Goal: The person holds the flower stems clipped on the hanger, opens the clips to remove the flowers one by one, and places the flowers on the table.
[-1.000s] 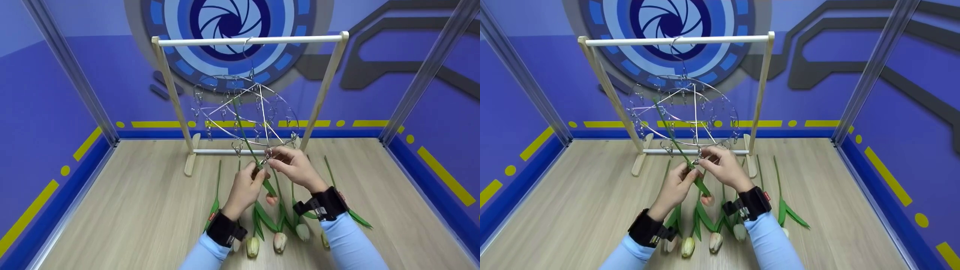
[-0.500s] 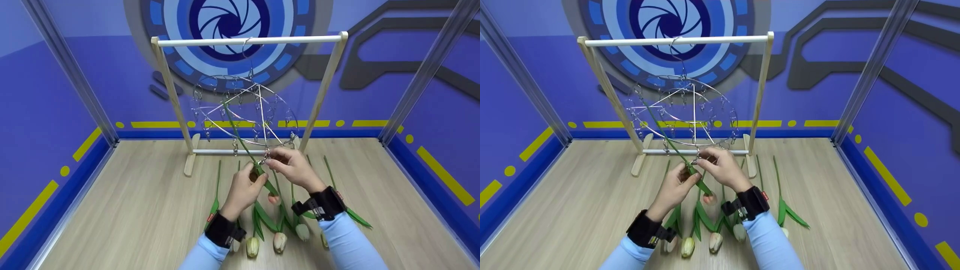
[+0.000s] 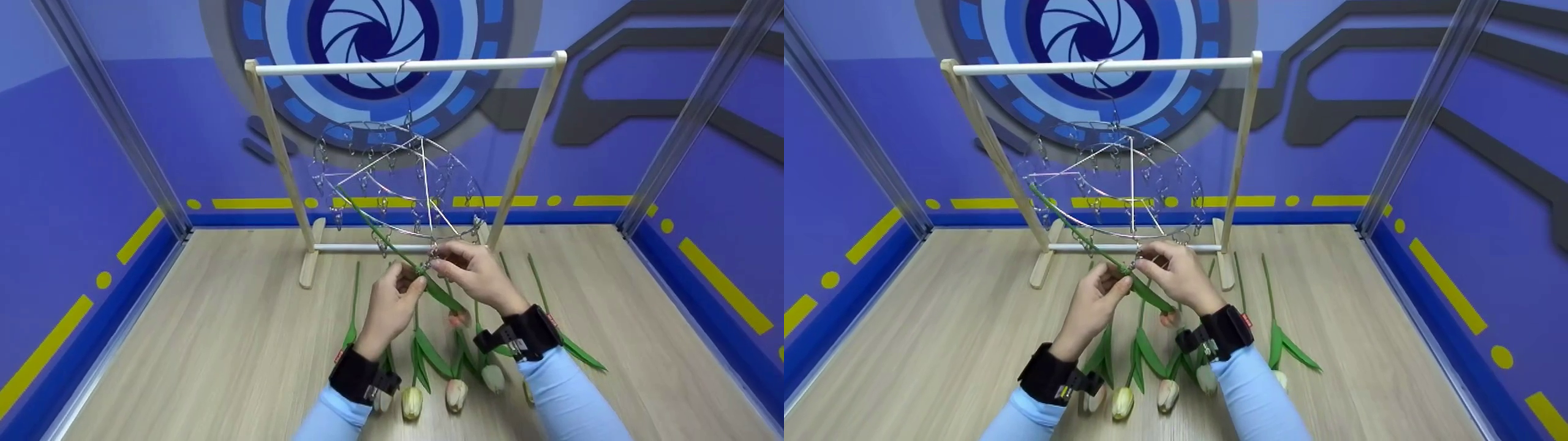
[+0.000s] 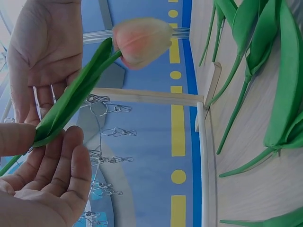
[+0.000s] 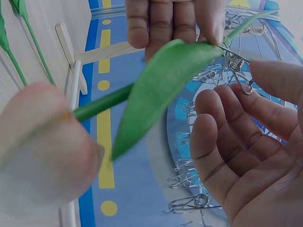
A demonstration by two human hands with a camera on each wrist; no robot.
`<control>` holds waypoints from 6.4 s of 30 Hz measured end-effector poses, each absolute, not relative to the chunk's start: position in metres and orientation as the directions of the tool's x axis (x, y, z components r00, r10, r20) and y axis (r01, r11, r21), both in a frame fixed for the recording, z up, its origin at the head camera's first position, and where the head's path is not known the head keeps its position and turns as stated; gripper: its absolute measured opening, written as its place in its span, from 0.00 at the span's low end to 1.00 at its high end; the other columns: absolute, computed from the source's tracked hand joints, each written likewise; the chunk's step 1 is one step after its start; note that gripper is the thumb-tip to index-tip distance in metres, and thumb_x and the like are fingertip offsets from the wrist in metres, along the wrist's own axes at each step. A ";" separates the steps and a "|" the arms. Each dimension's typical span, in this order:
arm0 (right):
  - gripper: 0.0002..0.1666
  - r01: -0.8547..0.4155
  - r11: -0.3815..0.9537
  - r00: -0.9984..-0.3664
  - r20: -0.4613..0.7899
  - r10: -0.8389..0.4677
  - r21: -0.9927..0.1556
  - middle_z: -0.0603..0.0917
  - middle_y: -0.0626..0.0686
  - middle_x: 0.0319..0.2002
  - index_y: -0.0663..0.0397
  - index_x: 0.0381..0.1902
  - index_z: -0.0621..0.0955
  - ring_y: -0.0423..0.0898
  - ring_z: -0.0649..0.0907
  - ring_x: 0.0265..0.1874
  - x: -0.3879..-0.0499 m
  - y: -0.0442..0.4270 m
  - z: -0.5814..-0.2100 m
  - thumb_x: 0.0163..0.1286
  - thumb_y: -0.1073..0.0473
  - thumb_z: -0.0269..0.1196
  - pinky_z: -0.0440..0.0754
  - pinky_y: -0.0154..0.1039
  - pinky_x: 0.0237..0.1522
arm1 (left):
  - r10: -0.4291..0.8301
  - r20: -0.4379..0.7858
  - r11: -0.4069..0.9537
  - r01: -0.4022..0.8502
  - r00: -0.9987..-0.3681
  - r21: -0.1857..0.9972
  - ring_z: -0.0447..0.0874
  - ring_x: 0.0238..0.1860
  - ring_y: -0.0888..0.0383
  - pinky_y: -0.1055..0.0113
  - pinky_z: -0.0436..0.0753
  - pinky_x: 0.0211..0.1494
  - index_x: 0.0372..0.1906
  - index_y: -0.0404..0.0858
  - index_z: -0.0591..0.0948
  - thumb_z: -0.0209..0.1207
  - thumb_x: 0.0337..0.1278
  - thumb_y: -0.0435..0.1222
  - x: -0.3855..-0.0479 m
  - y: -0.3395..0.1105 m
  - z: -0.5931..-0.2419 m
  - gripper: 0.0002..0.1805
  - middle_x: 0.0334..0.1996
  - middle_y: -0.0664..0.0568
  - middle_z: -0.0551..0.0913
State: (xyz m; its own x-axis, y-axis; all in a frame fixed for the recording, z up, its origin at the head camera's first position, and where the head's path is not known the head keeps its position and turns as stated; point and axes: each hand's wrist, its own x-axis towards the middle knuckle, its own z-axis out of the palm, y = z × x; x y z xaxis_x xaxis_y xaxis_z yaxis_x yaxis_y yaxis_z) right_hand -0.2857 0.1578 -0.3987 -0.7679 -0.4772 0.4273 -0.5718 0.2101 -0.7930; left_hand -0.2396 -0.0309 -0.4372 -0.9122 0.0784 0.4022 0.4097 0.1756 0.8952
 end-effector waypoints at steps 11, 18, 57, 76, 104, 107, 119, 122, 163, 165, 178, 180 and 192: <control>0.12 -0.577 0.267 -0.770 0.405 -0.494 -0.771 0.86 0.60 0.39 0.68 0.52 0.83 0.39 0.82 0.31 -0.288 0.158 -0.390 0.75 0.66 0.63 0.80 0.32 0.35 | 0.065 0.383 0.159 0.388 -0.922 0.908 0.86 0.39 0.51 0.68 0.82 0.41 0.44 0.30 0.79 0.60 0.72 0.30 -0.240 -0.030 -0.435 0.06 0.37 0.43 0.85; 0.09 -0.602 0.263 -0.754 0.428 -0.498 -0.754 0.86 0.59 0.33 0.68 0.47 0.84 0.46 0.83 0.28 -0.287 0.155 -0.387 0.75 0.66 0.63 0.79 0.32 0.33 | 0.066 0.392 0.160 0.398 -0.918 0.904 0.86 0.39 0.51 0.67 0.83 0.41 0.46 0.29 0.80 0.60 0.72 0.30 -0.239 -0.030 -0.434 0.07 0.37 0.42 0.85; 0.04 -0.612 0.191 -0.751 0.489 -0.444 -0.767 0.84 0.63 0.26 0.69 0.36 0.85 0.38 0.80 0.22 -0.285 0.147 -0.394 0.70 0.69 0.67 0.79 0.32 0.26 | 0.106 0.386 0.211 0.400 -0.916 0.892 0.76 0.31 0.62 0.70 0.75 0.36 0.42 0.31 0.83 0.62 0.71 0.32 -0.239 -0.031 -0.436 0.06 0.32 0.47 0.83; 0.04 -0.563 0.172 -0.786 0.460 -0.414 -0.808 0.84 0.62 0.26 0.69 0.34 0.85 0.38 0.80 0.21 -0.283 0.147 -0.396 0.68 0.70 0.68 0.81 0.33 0.26 | 0.168 0.376 0.280 0.410 -0.911 0.868 0.75 0.29 0.64 0.70 0.75 0.35 0.37 0.32 0.81 0.61 0.69 0.32 -0.239 -0.036 -0.435 0.05 0.30 0.50 0.82; 0.05 -0.525 0.129 -0.803 0.440 -0.402 -0.841 0.84 0.66 0.27 0.72 0.35 0.85 0.38 0.81 0.21 -0.284 0.148 -0.399 0.70 0.71 0.66 0.81 0.32 0.27 | 0.160 0.323 0.308 0.358 -0.933 0.881 0.73 0.27 0.62 0.69 0.71 0.33 0.34 0.36 0.78 0.60 0.70 0.35 -0.237 -0.038 -0.435 0.07 0.27 0.55 0.78; 0.05 -0.519 0.132 -0.807 0.433 -0.402 -0.844 0.84 0.68 0.27 0.72 0.35 0.85 0.39 0.81 0.21 -0.284 0.148 -0.399 0.70 0.71 0.67 0.81 0.32 0.27 | 0.155 0.329 0.308 0.362 -0.931 0.880 0.74 0.27 0.62 0.69 0.71 0.34 0.34 0.36 0.78 0.60 0.70 0.35 -0.238 -0.037 -0.436 0.07 0.27 0.54 0.79; 0.06 -0.504 0.165 -0.790 0.375 -0.484 -0.848 0.86 0.58 0.28 0.70 0.41 0.85 0.41 0.83 0.24 -0.288 0.154 -0.400 0.73 0.68 0.65 0.85 0.40 0.29 | 0.134 0.345 0.269 0.369 -0.929 0.890 0.75 0.29 0.61 0.69 0.73 0.36 0.36 0.34 0.78 0.62 0.68 0.33 -0.237 -0.036 -0.439 0.07 0.28 0.51 0.79; 0.07 -0.514 0.169 -0.778 0.373 -0.506 -0.841 0.86 0.55 0.29 0.70 0.42 0.85 0.39 0.82 0.24 -0.288 0.156 -0.399 0.73 0.68 0.64 0.84 0.37 0.30 | 0.135 0.348 0.255 0.372 -0.928 0.892 0.75 0.30 0.61 0.69 0.74 0.36 0.36 0.34 0.78 0.63 0.68 0.33 -0.237 -0.037 -0.439 0.07 0.29 0.50 0.80; 0.05 -0.510 0.225 -0.811 0.377 -0.448 -0.830 0.87 0.59 0.26 0.70 0.38 0.88 0.38 0.83 0.21 -0.288 0.158 -0.396 0.68 0.70 0.68 0.83 0.34 0.27 | 0.166 0.389 0.274 0.421 -0.906 0.865 0.77 0.33 0.60 0.68 0.75 0.39 0.42 0.33 0.80 0.63 0.71 0.34 -0.233 -0.043 -0.440 0.06 0.33 0.49 0.82; 0.06 -0.507 0.226 -0.814 0.375 -0.445 -0.832 0.87 0.60 0.25 0.71 0.38 0.88 0.38 0.83 0.21 -0.288 0.158 -0.396 0.68 0.70 0.68 0.83 0.33 0.27 | 0.165 0.383 0.284 0.416 -0.909 0.864 0.77 0.33 0.60 0.68 0.75 0.39 0.42 0.33 0.80 0.63 0.71 0.34 -0.233 -0.043 -0.440 0.06 0.33 0.49 0.82; 0.06 -0.491 0.225 -0.824 0.365 -0.432 -0.841 0.87 0.62 0.26 0.73 0.38 0.88 0.39 0.83 0.21 -0.289 0.158 -0.397 0.68 0.71 0.69 0.84 0.34 0.27 | 0.169 0.369 0.322 0.405 -0.914 0.856 0.77 0.33 0.61 0.69 0.77 0.39 0.42 0.33 0.81 0.63 0.69 0.32 -0.233 -0.044 -0.439 0.05 0.33 0.50 0.82; 0.05 -0.488 0.225 -0.826 0.364 -0.430 -0.843 0.87 0.63 0.26 0.72 0.38 0.88 0.39 0.83 0.21 -0.289 0.158 -0.398 0.68 0.71 0.68 0.83 0.33 0.27 | 0.169 0.371 0.324 0.407 -0.913 0.854 0.77 0.33 0.61 0.69 0.76 0.39 0.41 0.34 0.81 0.64 0.69 0.32 -0.233 -0.044 -0.439 0.05 0.32 0.50 0.82; 0.05 -0.469 0.239 -0.837 0.342 -0.426 -0.850 0.87 0.63 0.27 0.70 0.37 0.88 0.40 0.83 0.21 -0.288 0.158 -0.397 0.69 0.69 0.68 0.84 0.35 0.27 | 0.176 0.380 0.341 0.418 -0.908 0.842 0.75 0.32 0.62 0.69 0.75 0.39 0.39 0.35 0.80 0.64 0.68 0.32 -0.234 -0.046 -0.440 0.05 0.31 0.51 0.81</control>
